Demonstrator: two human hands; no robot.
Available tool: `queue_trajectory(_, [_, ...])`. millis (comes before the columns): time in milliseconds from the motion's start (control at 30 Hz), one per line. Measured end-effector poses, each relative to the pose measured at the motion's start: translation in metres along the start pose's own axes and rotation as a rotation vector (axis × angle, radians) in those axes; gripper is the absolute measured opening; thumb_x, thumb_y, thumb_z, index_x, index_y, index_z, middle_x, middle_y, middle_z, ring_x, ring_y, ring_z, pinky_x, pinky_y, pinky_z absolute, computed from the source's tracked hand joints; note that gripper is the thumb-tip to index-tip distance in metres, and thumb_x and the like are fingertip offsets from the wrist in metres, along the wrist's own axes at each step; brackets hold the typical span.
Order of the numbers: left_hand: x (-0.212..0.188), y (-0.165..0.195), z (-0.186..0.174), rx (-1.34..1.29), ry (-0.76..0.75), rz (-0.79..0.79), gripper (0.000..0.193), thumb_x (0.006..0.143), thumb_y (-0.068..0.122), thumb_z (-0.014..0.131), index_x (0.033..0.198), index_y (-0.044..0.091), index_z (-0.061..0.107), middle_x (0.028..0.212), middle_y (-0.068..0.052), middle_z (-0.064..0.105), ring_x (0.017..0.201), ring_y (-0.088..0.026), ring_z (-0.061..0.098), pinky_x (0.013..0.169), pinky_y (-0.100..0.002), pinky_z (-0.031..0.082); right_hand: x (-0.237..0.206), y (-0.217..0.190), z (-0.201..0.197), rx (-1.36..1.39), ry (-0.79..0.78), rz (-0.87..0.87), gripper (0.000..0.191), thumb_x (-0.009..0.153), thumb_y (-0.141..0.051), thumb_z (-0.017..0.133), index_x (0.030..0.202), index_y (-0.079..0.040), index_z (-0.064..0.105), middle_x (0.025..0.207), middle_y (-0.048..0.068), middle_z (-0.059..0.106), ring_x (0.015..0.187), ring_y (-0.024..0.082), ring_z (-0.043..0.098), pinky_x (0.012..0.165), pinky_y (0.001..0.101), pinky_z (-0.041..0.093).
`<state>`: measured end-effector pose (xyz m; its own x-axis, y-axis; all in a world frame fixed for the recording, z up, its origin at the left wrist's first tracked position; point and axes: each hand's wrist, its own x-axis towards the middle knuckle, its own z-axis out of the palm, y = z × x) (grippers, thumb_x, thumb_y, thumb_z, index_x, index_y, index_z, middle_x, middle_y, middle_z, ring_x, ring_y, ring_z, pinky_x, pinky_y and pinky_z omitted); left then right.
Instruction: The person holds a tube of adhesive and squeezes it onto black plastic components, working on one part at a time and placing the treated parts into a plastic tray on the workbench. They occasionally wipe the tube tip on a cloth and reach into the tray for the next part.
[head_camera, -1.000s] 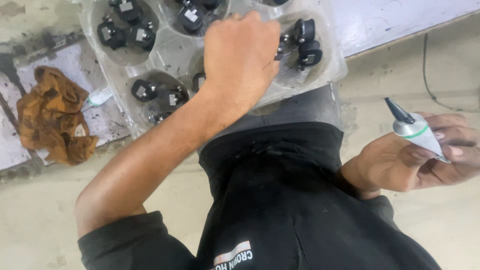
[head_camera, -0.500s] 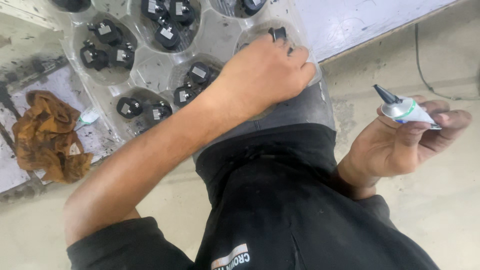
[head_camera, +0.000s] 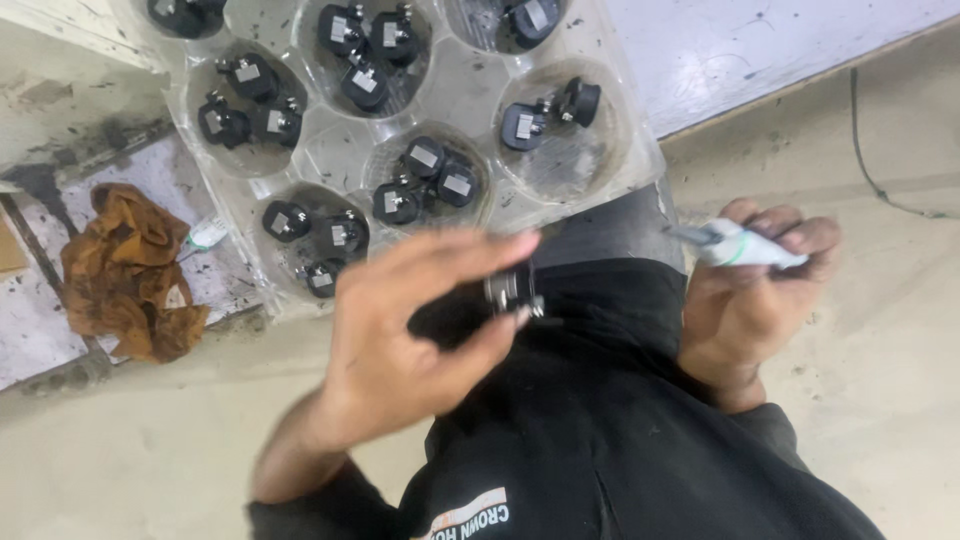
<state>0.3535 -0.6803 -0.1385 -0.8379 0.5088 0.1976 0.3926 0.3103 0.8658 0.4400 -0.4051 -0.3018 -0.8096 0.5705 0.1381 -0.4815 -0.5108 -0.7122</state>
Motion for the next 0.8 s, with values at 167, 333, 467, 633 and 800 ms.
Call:
queue_trajectory(167, [-0.034, -0.022, 0.026, -0.349, 0.314, -0.196, 0.055, 0.078, -0.001, 0.093, 0.128, 0.004, 0.070, 0.117, -0.007, 0.066, 0.101, -0.012, 0.071, 0.084, -0.023, 0.064, -0.009, 0.016, 0.031, -0.184, -0.266, -0.308, 0.026, 0.089, -0.013, 0.083, 0.097, -0.007, 0.060, 0.087, 0.009, 0.066, 0.085, 0.022, 0.068, 0.074, 0.0319, 0.062])
queue_trajectory(333, [-0.053, -0.049, 0.041, -0.522, 0.454, -0.146, 0.039, 0.090, -0.014, 0.079, 0.126, 0.001, 0.069, 0.132, -0.010, 0.058, 0.114, -0.017, 0.070, 0.094, -0.028, 0.070, -0.005, 0.024, 0.057, -0.335, -0.472, -0.654, 0.026, 0.085, -0.017, 0.080, 0.090, -0.006, 0.057, 0.083, 0.008, 0.065, 0.082, 0.025, 0.071, 0.064, 0.0295, 0.067])
queue_trajectory(467, [-0.061, -0.053, 0.042, -0.562, 0.419, -0.181, 0.041, 0.092, -0.019, 0.074, 0.129, -0.003, 0.068, 0.130, -0.012, 0.063, 0.106, -0.017, 0.072, 0.091, -0.027, 0.068, 0.001, 0.012, 0.058, -0.469, -0.714, -0.601, 0.028, 0.081, -0.012, 0.081, 0.093, -0.005, 0.057, 0.086, 0.009, 0.063, 0.087, 0.026, 0.069, 0.067, 0.0329, 0.067])
queue_trajectory(633, [-0.064, -0.053, 0.043, -0.612, 0.434, -0.176, 0.042, 0.093, -0.022, 0.071, 0.130, -0.004, 0.067, 0.134, -0.012, 0.060, 0.107, -0.018, 0.072, 0.092, -0.027, 0.069, -0.003, 0.008, 0.046, -0.567, -0.833, -0.594, 0.031, 0.075, -0.004, 0.082, 0.096, -0.006, 0.059, 0.089, 0.008, 0.064, 0.093, 0.025, 0.070, 0.072, 0.0342, 0.067])
queue_trajectory(800, [-0.066, -0.055, 0.043, -0.617, 0.414, -0.162, 0.043, 0.093, -0.022, 0.072, 0.131, -0.003, 0.067, 0.133, -0.012, 0.061, 0.106, -0.016, 0.073, 0.091, -0.026, 0.069, -0.004, 0.001, 0.044, -0.708, -0.947, -0.594, 0.030, 0.076, 0.002, 0.079, 0.098, -0.006, 0.060, 0.093, 0.008, 0.064, 0.098, 0.025, 0.070, 0.077, 0.0351, 0.069])
